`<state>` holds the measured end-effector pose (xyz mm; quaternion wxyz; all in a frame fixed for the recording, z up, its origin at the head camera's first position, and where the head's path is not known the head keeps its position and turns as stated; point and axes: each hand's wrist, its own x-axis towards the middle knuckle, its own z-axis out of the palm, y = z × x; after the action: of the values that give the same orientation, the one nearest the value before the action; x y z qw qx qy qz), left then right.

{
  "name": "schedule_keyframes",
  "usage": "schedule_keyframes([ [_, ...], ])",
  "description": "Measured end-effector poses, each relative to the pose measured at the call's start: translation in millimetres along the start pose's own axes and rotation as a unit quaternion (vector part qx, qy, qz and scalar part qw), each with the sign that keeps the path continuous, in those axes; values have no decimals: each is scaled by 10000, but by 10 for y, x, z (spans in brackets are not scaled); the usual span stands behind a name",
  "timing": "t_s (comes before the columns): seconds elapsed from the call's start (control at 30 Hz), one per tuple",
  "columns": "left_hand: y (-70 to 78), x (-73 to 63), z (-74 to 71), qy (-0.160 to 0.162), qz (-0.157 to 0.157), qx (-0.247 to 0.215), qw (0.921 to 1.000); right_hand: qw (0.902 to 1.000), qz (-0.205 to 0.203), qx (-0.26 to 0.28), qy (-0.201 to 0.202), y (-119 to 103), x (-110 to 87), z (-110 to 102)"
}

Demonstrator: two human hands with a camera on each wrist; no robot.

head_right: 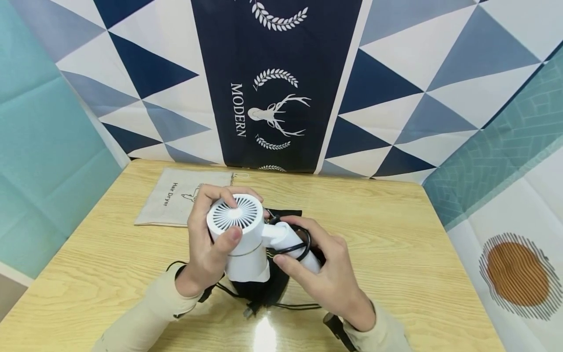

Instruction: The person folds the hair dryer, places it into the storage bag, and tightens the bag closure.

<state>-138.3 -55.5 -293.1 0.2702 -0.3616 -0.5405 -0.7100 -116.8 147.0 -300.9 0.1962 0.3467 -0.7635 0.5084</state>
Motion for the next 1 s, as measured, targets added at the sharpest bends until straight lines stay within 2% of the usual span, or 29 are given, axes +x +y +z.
schedule_keyframes([
  [0.27,-21,-12,0,119,-118,36,9999,9992,79,-32,391,-1,-22,59],
  [0.43,-22,-21,10,216,-114,43,9997,9988,54,51,494,3,-26,70],
  [0.8,-35,-55,21,321,54,-36,9995,9971,-46,315,696,-1,-43,99],
  [1.0,-16,-35,38,277,211,96,9993,9950,-158,495,849,-3,-61,122],
])
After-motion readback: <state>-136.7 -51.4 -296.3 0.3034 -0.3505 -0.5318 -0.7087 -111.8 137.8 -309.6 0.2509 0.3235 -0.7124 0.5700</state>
